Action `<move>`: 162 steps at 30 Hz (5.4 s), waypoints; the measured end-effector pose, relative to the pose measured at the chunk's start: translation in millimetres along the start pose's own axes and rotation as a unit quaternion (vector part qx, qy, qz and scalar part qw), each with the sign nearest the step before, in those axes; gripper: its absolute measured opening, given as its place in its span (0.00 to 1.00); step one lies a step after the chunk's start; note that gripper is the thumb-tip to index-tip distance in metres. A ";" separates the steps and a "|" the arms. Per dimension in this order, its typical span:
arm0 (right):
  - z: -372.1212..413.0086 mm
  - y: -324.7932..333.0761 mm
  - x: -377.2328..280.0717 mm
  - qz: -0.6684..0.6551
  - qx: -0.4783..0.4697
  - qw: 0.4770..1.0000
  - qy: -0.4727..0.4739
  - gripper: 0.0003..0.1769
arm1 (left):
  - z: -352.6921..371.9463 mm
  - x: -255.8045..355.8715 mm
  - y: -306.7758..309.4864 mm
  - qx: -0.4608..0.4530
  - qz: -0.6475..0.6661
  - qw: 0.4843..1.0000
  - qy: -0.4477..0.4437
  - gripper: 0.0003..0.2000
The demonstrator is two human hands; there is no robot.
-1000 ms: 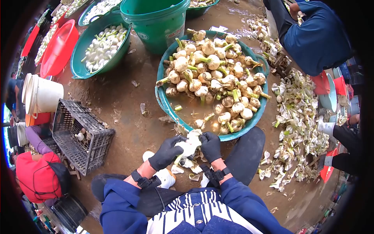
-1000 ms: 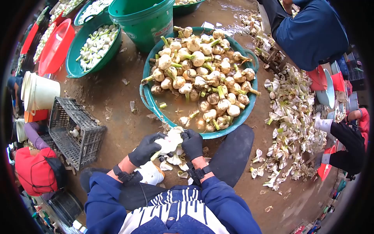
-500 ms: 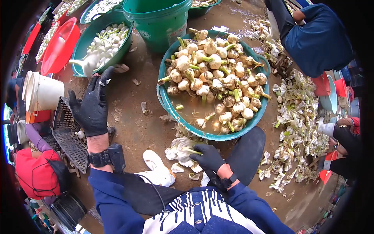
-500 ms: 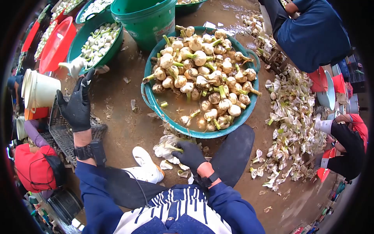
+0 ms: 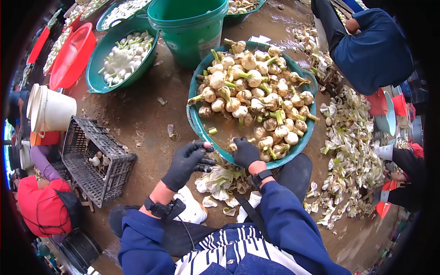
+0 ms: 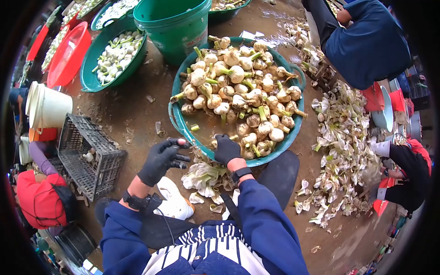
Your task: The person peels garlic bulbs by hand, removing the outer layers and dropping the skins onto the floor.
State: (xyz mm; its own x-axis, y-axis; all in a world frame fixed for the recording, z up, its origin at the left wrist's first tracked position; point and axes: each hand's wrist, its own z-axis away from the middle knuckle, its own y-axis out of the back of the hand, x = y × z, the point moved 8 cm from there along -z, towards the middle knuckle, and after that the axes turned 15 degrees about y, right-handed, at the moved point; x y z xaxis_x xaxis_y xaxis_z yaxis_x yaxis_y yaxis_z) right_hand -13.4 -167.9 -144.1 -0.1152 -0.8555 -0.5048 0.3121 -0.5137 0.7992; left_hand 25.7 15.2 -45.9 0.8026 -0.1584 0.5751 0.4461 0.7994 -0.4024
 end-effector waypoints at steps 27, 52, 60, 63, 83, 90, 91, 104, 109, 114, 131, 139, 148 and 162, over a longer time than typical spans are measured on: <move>66.0 72.5 -84.0 -0.230 0.343 0.908 0.068 0.06 | -19.7 -37.7 -6.0 0.144 -0.034 0.979 -0.143 0.16; 70.3 39.4 -11.9 -0.225 0.281 0.932 -0.055 0.05 | -11.9 -29.7 -18.7 -0.121 0.086 0.988 -0.035 0.23; 74.9 89.8 -73.5 -0.345 0.265 0.889 0.145 0.13 | -18.3 -31.9 -28.3 -0.179 0.152 0.972 0.004 0.28; 72.9 85.2 -76.9 -0.336 0.269 0.892 0.142 0.11 | -20.7 -34.6 -26.8 -0.134 0.068 0.989 -0.004 0.31; 83.4 78.5 -89.3 -0.260 0.289 0.906 0.166 0.09 | -19.6 -44.6 -26.9 -0.085 -0.059 0.995 -0.011 0.28; 81.3 77.5 -97.9 -0.195 0.311 0.913 0.179 0.06 | -18.9 -44.0 -26.1 -0.068 -0.119 0.991 -0.007 0.30; 79.6 74.3 -95.1 -0.208 0.307 0.913 0.168 0.05 | -17.3 -42.1 -26.7 -0.068 -0.133 0.989 -0.024 0.30; 72.2 38.7 -64.8 -0.422 0.230 0.876 0.026 0.06 | -25.4 -43.2 -23.1 -0.005 -0.254 0.960 -0.116 0.34; 71.9 27.1 -64.3 -0.294 0.289 0.909 0.058 0.05 | -22.9 -34.2 -23.4 0.111 -0.372 0.914 -0.115 0.20; 59.1 -2.4 -37.1 -0.368 0.246 0.896 -0.022 0.05 | -12.3 -29.7 -34.5 0.123 -0.391 0.874 -0.261 0.20; 69.1 -46.5 -9.3 -0.156 0.192 0.969 -0.002 0.04 | -19.0 -79.2 -32.2 -0.161 -0.193 0.963 -0.100 0.14; 89.3 -50.8 -46.9 -0.141 0.032 0.988 0.052 0.07 | -57.1 -30.4 35.7 -0.085 0.370 0.922 0.073 0.17; 94.6 -64.8 -51.3 -0.146 0.056 0.982 0.106 0.07 | 71.0 301.0 98.8 0.025 0.208 0.885 -0.416 0.12; 19.1 29.0 -26.2 -0.010 0.153 0.987 0.046 0.21 | 13.1 -44.6 -49.1 -0.080 -0.681 0.727 0.035 0.23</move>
State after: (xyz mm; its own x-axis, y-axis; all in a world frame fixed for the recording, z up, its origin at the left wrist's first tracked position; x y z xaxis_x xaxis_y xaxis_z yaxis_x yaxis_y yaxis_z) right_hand -19.3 -161.6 -101.4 -0.0275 -0.8430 -0.5372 0.0105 -0.5376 0.8431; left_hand -37.1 -9.5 -42.4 -0.4114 -0.7727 0.4833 0.8818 -0.2034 0.4255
